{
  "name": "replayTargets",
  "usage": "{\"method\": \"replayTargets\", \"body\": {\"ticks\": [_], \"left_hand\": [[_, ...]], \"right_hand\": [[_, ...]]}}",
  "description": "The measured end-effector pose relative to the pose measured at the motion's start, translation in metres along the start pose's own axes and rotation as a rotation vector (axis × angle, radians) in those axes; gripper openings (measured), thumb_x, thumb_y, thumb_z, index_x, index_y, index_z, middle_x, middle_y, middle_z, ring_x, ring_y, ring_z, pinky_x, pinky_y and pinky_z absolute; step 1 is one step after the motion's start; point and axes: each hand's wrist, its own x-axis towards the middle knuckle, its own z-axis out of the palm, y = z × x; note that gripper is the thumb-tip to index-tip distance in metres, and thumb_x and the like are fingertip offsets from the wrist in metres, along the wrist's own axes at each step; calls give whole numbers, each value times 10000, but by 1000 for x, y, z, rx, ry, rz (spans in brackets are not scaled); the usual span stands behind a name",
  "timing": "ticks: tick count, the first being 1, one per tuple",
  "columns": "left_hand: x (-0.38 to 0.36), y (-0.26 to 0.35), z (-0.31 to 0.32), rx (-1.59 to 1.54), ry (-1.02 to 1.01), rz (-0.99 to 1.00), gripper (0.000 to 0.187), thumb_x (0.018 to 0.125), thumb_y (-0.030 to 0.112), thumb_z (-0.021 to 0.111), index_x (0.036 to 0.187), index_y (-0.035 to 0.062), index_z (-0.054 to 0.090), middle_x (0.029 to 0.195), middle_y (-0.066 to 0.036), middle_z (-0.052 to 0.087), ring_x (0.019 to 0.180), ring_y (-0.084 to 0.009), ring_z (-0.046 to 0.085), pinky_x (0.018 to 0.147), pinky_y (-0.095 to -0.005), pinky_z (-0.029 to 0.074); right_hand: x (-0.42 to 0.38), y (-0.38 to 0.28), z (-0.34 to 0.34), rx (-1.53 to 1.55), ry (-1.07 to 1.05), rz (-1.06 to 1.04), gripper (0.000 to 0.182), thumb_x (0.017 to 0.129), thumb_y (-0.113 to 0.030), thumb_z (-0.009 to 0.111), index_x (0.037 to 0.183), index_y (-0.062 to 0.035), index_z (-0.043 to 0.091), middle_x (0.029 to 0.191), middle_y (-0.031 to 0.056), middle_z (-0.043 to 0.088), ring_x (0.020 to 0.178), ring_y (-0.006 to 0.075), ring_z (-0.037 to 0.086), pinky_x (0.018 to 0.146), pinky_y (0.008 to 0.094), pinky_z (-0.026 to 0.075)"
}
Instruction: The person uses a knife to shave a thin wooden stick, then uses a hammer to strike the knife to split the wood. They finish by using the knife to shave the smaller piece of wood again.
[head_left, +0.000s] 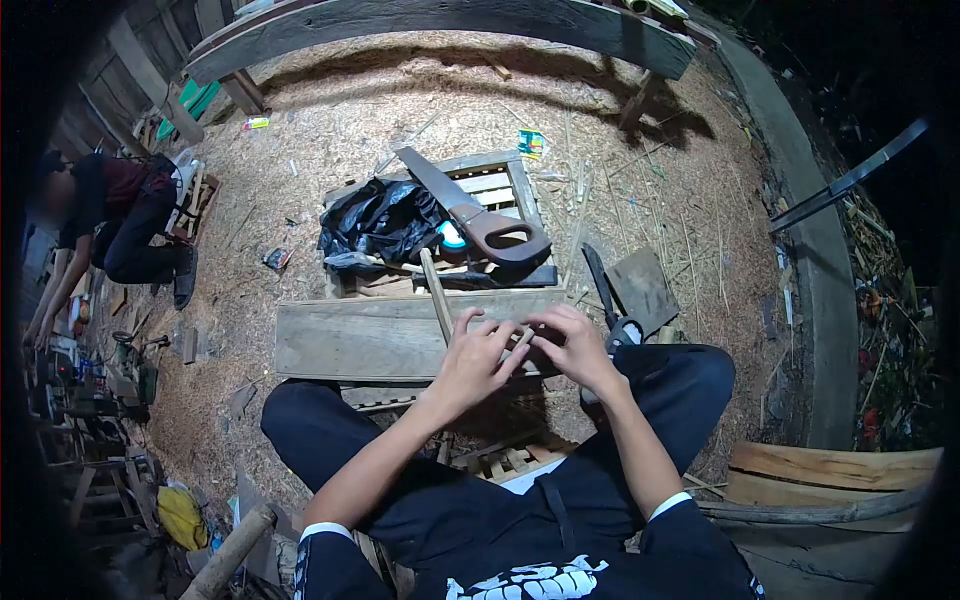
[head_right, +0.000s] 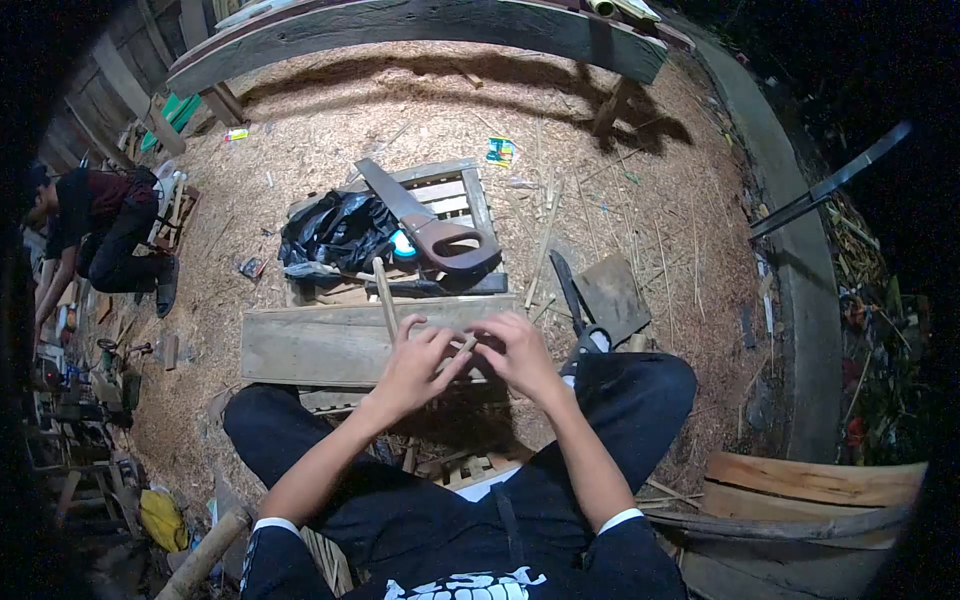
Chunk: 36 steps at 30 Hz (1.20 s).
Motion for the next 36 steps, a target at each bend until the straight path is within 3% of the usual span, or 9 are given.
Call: {"method": "replayTargets", "body": {"ticks": [8,14,18,23,25,36], "left_hand": [[9,13,25,131,-49,57,216,1011,268,655,1092,70,630,882,-132,659,940,-307,641,1047,-492,358],[6,16,28,245,-144,98,213,1016,268,622,1029,56,605,774,-128,682,990,-308,633,1051,-512,371],[5,22,29,285,-82,117,201,994,277,655,1002,79,624,808,-106,686,987,-286,627,1044,-510,369],[8,25,26,120,-18,13,204,920,293,748,995,112,692,866,-51,683,950,-257,617,1006,-470,355],[8,22,26,96,-13,23,198,920,276,747,989,97,701,880,-65,688,960,-263,619,991,-468,366],[8,12,32,14,6,-5,177,876,235,791,972,87,798,869,-66,722,930,-252,623,930,-436,393]], "right_hand": [[-28,28,-25,-8,-20,87,352,808,-236,853,1115,-85,770,1008,114,697,1021,315,638,931,413,512],[-37,24,-44,-48,-99,137,394,793,-268,866,1144,-121,766,1050,97,654,1078,311,600,979,421,480],[-45,33,-27,-60,-52,98,393,788,-279,869,1125,-109,762,1042,107,644,1068,320,598,958,429,489],[-49,22,-18,-81,2,110,306,830,-214,842,1079,-59,752,936,83,700,946,286,648,897,409,514],[-50,19,-13,-74,38,141,254,836,-211,817,1034,-66,752,890,114,684,922,323,659,847,431,524],[-58,15,15,49,241,204,158,852,-129,769,971,-26,750,928,142,697,904,338,677,816,429,534]]}}
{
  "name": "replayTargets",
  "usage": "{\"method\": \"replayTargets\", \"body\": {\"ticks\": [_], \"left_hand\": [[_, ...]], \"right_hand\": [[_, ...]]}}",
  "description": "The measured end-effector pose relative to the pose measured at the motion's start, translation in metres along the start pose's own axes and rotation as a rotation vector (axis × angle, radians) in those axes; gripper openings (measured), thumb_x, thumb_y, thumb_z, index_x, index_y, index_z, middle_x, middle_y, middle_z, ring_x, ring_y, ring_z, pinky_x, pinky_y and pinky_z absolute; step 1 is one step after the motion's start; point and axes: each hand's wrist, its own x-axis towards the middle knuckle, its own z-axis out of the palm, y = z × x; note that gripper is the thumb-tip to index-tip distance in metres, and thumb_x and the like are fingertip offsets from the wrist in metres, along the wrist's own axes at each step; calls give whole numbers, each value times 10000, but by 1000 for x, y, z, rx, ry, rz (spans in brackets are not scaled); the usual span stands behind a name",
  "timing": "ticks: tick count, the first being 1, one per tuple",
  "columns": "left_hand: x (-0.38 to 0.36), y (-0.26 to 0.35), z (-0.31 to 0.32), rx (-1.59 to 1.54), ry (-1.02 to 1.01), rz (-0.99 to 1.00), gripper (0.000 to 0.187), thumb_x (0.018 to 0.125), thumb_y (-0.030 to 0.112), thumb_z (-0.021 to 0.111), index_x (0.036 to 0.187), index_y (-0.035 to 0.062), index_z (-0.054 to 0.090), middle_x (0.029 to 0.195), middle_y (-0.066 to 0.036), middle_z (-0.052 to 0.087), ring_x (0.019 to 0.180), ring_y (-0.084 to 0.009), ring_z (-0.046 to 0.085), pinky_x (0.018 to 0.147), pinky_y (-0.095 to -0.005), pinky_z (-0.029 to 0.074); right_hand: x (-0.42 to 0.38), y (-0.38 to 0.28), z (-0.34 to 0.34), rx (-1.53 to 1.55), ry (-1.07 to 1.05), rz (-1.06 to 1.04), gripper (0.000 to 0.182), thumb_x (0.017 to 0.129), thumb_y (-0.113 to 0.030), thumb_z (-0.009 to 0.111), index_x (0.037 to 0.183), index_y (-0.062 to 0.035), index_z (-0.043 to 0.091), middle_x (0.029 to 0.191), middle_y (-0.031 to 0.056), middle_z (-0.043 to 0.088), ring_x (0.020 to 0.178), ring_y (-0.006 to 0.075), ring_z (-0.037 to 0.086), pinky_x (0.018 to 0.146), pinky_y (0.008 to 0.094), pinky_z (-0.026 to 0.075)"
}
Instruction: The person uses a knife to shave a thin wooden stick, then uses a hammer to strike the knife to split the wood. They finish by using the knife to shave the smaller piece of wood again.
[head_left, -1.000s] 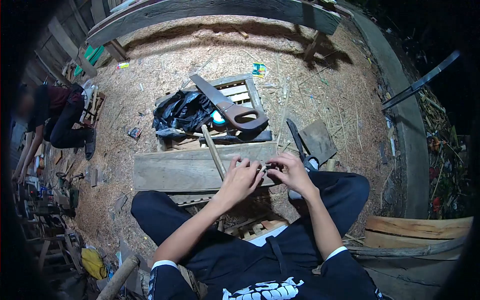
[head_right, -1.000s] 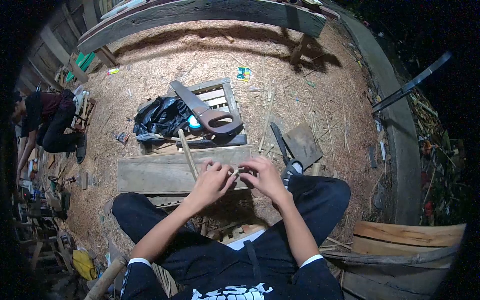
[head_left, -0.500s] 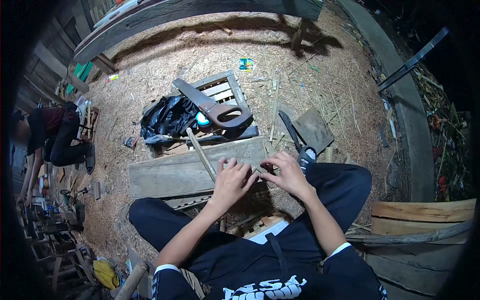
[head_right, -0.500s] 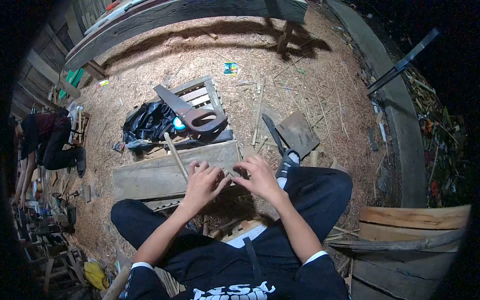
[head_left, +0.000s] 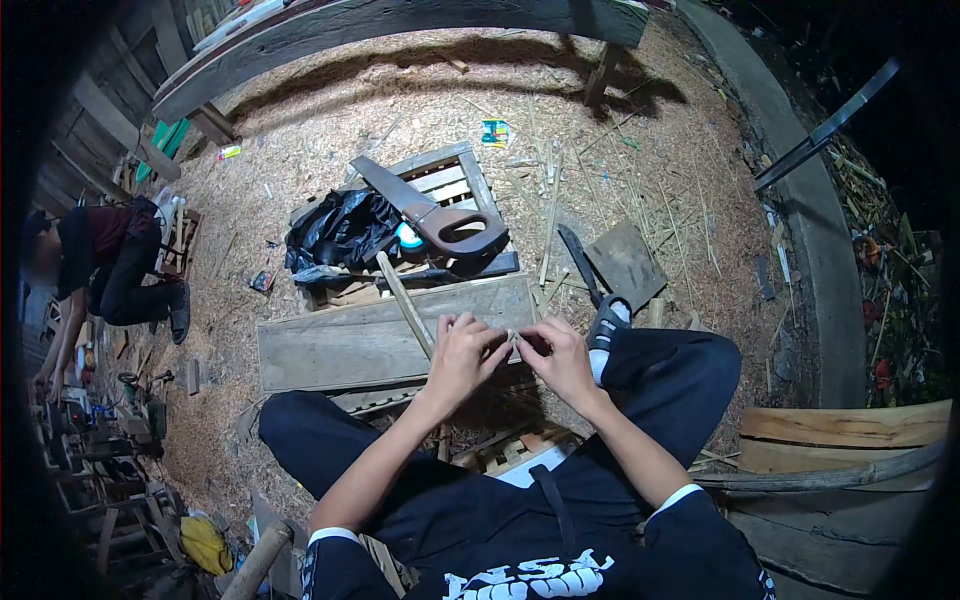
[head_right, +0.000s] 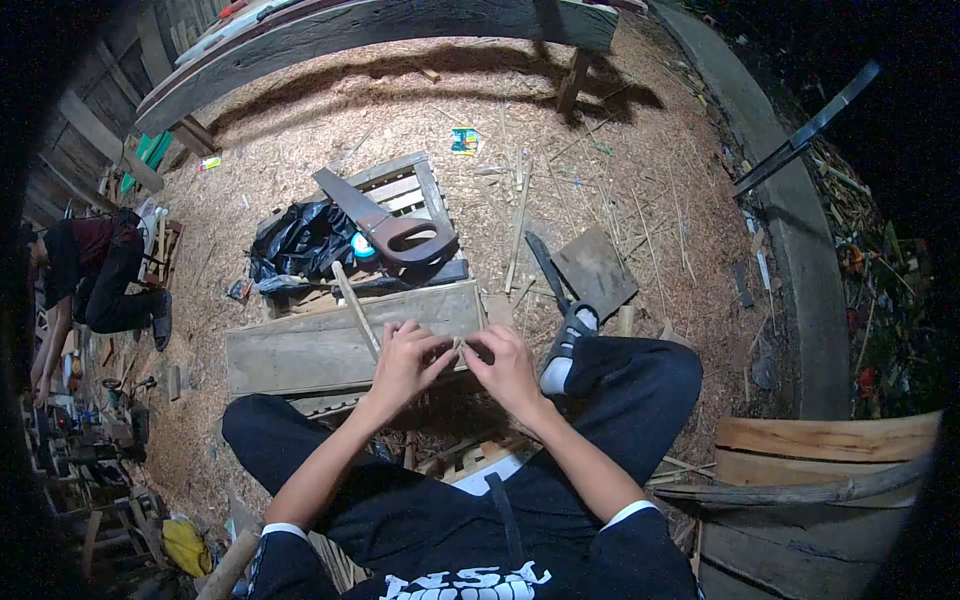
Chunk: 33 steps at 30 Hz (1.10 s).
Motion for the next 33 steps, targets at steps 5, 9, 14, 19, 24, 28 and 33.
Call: {"method": "replayTargets", "body": {"ticks": [5,9,14,19,24,28,33], "left_hand": [[-1,-2,1,16,10,15,182,847,250,813,969,118,841,877,-53,731,922,-242,617,928,-443,389],[-1,-4,1,11,-23,2,182,842,254,817,967,125,844,889,-46,735,929,-238,614,940,-445,383],[0,-1,-7,21,-70,-22,222,849,264,819,1034,144,842,875,-17,747,910,-223,598,932,-420,363],[-3,-4,-1,-4,-48,-24,237,854,264,814,1059,147,837,894,-24,739,922,-226,593,941,-426,365],[-2,-5,2,3,-45,-13,222,859,258,809,1048,146,839,892,-29,726,916,-231,594,946,-427,369],[-2,-2,0,-12,-9,-21,195,874,237,784,1019,119,835,857,-59,699,925,-253,593,925,-431,378],[-1,-2,2,-63,-7,-66,194,872,228,784,1023,118,836,869,-62,700,927,-257,588,920,-426,382]], "right_hand": [[0,1,1,46,-10,43,164,847,-115,769,969,-8,746,914,142,690,892,333,674,812,426,531],[-2,1,3,56,-2,54,166,842,-116,776,964,-6,751,903,135,686,880,321,672,804,423,527],[-5,0,6,52,35,64,165,836,-118,785,962,-13,760,892,126,687,865,305,669,793,416,525],[-5,5,7,23,55,45,164,827,-138,795,949,-33,771,877,110,689,856,292,666,790,412,507],[-4,5,8,22,49,66,153,826,-146,795,940,-45,776,872,94,694,856,289,667,809,416,491],[-4,2,6,-27,46,41,153,830,-163,797,935,-53,781,877,83,703,856,283,669,833,408,473],[0,2,-4,-56,-12,30,183,830,-191,799,972,-75,796,899,64,717,917,266,666,877,409,454]]}}
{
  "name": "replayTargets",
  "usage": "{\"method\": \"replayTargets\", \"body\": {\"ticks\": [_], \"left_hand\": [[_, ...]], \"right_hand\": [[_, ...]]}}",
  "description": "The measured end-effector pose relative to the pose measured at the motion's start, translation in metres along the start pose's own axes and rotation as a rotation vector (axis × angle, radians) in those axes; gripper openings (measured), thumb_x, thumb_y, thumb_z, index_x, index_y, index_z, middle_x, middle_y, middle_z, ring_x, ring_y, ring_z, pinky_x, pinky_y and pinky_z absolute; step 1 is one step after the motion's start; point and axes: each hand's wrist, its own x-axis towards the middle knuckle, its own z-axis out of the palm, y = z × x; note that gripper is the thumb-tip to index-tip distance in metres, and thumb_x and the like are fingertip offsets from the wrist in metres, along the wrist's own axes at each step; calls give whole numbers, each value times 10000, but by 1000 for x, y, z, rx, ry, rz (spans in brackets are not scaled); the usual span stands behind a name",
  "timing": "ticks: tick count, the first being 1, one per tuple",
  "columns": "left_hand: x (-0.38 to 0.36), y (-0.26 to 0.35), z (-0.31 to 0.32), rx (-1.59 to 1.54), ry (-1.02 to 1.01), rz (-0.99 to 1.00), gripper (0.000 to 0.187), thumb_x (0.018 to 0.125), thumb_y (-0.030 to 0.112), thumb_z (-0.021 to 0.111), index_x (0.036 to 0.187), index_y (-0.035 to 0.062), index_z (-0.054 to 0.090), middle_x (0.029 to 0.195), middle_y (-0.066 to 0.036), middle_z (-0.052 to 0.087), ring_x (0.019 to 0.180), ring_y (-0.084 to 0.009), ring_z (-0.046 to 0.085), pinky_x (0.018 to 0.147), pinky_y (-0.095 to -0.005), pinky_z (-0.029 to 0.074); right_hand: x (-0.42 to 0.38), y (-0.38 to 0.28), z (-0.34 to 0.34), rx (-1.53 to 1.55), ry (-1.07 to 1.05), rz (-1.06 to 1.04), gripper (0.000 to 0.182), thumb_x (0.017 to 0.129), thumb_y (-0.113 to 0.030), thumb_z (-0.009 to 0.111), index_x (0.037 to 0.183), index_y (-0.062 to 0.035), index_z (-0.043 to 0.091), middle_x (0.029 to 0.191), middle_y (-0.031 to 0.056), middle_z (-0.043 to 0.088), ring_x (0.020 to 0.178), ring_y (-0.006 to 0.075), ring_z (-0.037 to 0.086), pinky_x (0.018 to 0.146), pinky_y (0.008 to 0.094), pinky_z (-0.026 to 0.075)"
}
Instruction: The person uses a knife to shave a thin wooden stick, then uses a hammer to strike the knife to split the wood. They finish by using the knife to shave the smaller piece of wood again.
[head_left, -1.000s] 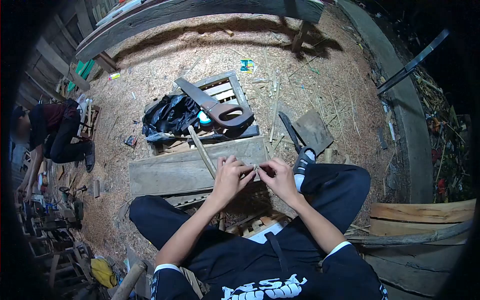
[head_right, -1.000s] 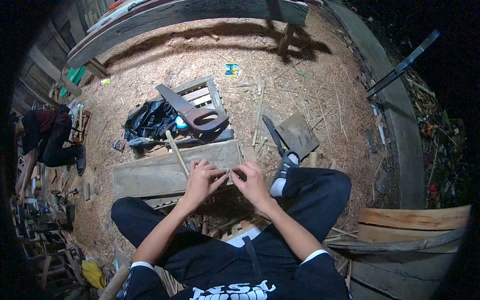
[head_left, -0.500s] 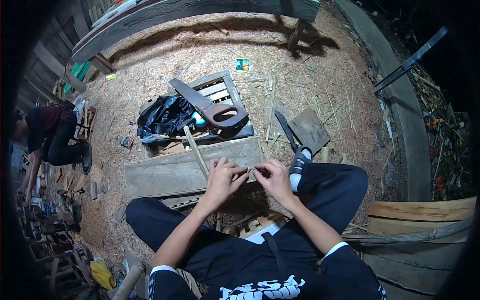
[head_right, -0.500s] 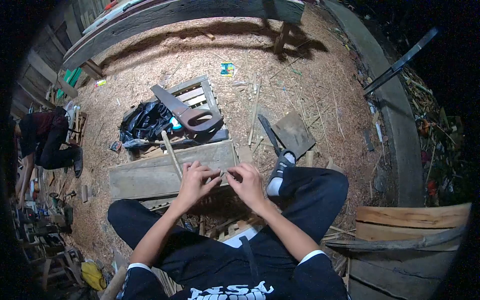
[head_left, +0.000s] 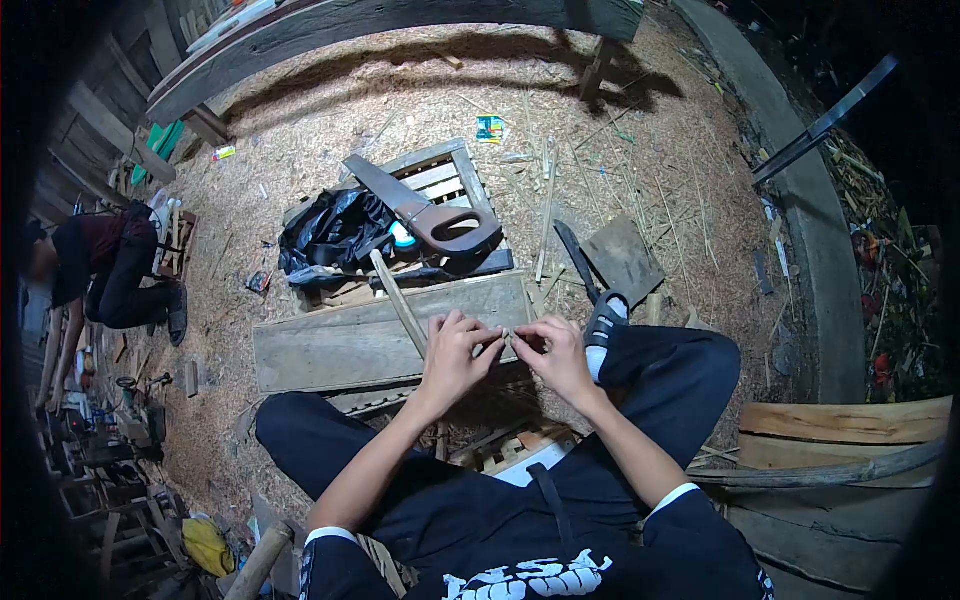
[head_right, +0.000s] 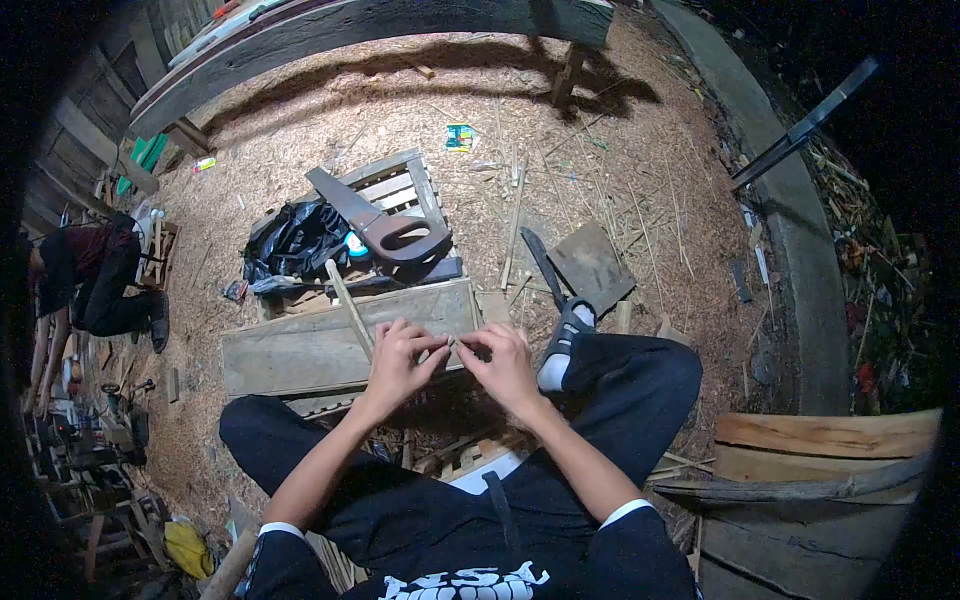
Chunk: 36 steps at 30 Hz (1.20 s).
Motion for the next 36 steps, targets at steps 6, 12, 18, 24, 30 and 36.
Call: {"method": "replayTargets", "body": {"ticks": [6,12,18,24,30,36], "left_hand": [[2,1,-4,27,-32,1,204,873,241,789,1025,112,835,868,-56,705,922,-255,592,921,-422,385],[1,-3,-2,39,-23,40,221,872,257,795,1039,118,833,880,-44,710,944,-244,598,930,-412,386],[3,0,-12,38,-109,41,249,870,255,794,1075,118,824,915,-30,709,988,-232,585,959,-424,373],[3,-11,-11,38,-156,101,324,854,261,814,1153,136,806,988,-29,722,1003,-233,576,968,-429,357],[3,-10,-10,47,-154,104,326,862,261,810,1159,126,803,994,-32,722,1016,-233,576,983,-427,356],[2,-6,-7,14,-85,87,307,835,238,809,1118,118,815,938,-40,720,977,-233,584,964,-418,371]], "right_hand": [[14,9,-27,-34,-262,-52,333,788,-209,834,1105,-114,794,956,68,726,998,267,652,961,420,452],[19,17,-29,-53,-342,-76,420,773,-214,845,1177,-128,775,1011,72,726,1059,277,631,987,430,441],[21,13,-32,-18,-368,-37,393,780,-227,828,1160,-135,785,998,70,725,1066,274,622,991,438,421],[21,15,-30,-4,-367,-28,368,792,-229,812,1148,-136,789,995,73,723,1068,277,623,1006,440,421],[20,19,-28,7,-369,-18,369,797,-228,813,1153,-137,786,1013,80,709,1087,284,619,1017,443,425],[13,6,-29,17,-250,-50,463,764,-220,857,1207,-123,765,1168,120,625,1156,328,586,1052,440,458]]}}
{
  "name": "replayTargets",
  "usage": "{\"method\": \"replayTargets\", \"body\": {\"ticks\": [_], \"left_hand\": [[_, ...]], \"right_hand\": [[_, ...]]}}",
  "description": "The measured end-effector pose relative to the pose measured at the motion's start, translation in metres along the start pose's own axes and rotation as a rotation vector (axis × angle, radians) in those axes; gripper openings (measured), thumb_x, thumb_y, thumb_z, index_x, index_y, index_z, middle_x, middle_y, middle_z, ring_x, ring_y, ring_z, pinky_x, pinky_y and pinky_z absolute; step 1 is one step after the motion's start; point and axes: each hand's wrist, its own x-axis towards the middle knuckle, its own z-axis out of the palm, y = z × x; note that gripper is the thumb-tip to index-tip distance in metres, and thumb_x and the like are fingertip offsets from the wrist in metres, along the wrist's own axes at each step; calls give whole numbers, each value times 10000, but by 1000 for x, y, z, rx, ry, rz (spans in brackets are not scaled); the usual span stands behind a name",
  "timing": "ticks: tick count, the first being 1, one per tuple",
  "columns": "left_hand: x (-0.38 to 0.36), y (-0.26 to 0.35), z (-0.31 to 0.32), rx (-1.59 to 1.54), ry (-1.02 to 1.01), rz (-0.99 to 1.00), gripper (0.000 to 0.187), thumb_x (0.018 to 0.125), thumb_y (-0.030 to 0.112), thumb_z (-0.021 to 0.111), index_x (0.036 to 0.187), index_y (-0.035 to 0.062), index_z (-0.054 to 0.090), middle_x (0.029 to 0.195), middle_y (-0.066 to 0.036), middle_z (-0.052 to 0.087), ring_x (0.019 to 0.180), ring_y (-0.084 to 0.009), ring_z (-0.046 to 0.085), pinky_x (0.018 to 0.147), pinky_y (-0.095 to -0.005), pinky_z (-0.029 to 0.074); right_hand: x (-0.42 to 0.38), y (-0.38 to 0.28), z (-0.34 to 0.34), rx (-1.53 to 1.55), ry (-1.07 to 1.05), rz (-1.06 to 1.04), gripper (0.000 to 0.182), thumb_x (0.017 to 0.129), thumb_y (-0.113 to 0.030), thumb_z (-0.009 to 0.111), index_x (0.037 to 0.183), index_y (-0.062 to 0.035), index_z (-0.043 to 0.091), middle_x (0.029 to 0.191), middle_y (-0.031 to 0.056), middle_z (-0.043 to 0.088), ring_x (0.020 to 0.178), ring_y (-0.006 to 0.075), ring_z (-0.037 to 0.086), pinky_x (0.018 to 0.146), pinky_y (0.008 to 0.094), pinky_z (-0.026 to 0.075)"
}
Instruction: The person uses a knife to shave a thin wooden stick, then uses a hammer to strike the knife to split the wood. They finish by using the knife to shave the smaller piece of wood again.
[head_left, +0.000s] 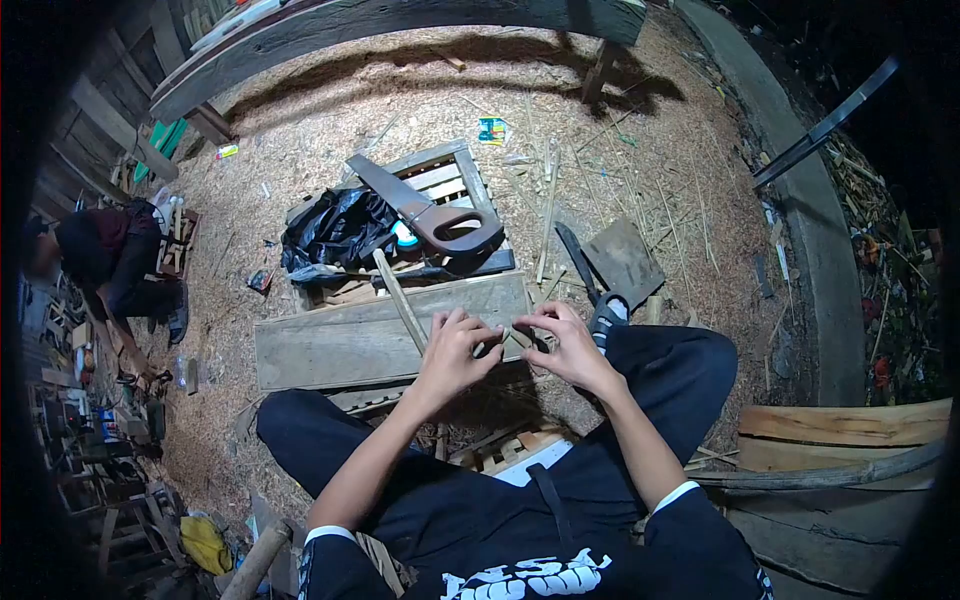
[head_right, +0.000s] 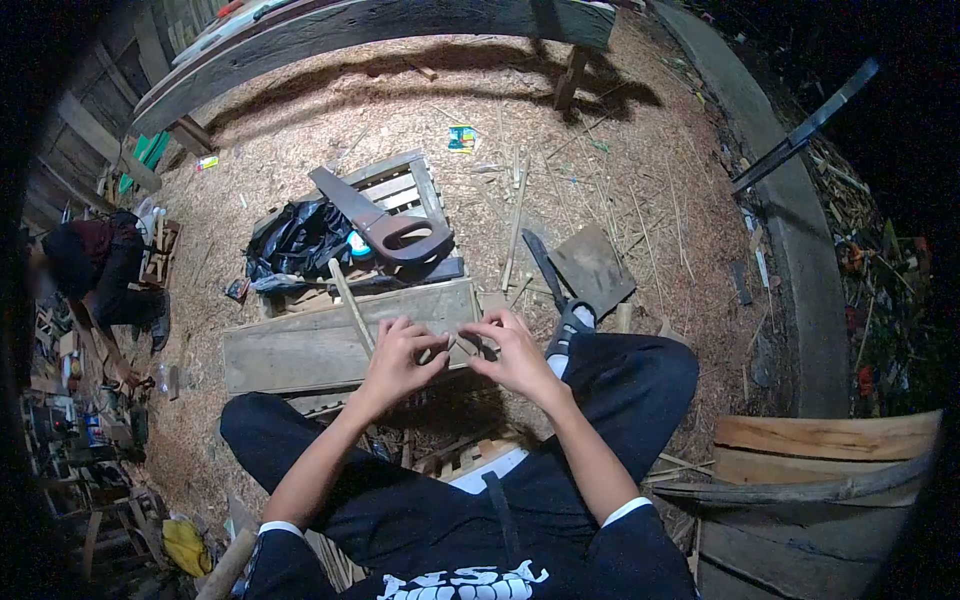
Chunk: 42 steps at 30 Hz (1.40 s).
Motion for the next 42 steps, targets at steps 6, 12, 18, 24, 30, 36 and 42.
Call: {"method": "replayTargets", "body": {"ticks": [6,12,18,24,30,36,42], "left_hand": [[0,2,3,-35,38,-61,262,813,234,792,1036,100,826,898,-55,714,967,-237,591,926,-409,390],[9,-6,7,28,86,-65,271,814,258,781,1033,105,828,881,-60,715,931,-252,605,911,-420,398],[13,-8,6,20,157,-85,275,805,247,778,1036,108,827,878,-74,719,937,-260,616,917,-425,402],[7,-11,-2,107,230,-117,221,818,222,784,1007,115,823,857,-57,718,913,-257,610,932,-432,399],[-1,-20,-23,96,177,-199,175,838,185,782,990,105,815,836,-53,692,922,-256,621,897,-409,431],[-2,-23,-24,105,241,-155,112,837,166,786,921,92,790,909,-58,693,941,-275,635,834,-420,462],[1,-1,-34,66,211,-152,131,860,148,745,944,48,760,921,-116,677,936,-311,640,835,-440,468]], "right_hand": [[-3,-2,-1,-135,7,-63,532,713,-264,890,1219,-158,764,1191,97,636,1199,291,576,1045,452,411],[5,2,4,-311,91,-140,519,729,-333,878,1216,-182,777,1248,59,659,1206,252,576,1061,458,341],[13,-5,0,-296,105,-130,535,757,-361,863,1253,-189,755,1279,78,659,1220,271,574,1098,483,335],[74,-24,15,-171,259,-149,386,904,-254,748,1231,-53,712,1312,123,627,1280,314,545,1097,441,389],[145,-39,50,-423,304,-305,392,884,-283,767,1206,-67,709,1175,127,648,1215,295,557,1105,470,345],[160,-42,46,-249,340,-399,263,900,-282,720,1017,-51,674,1000,142,633,1001,311,603,975,434,392],[80,-68,0,259,512,-79,305,975,-278,657,1120,-9,647,898,77,616,830,221,586,813,362,452]]}}
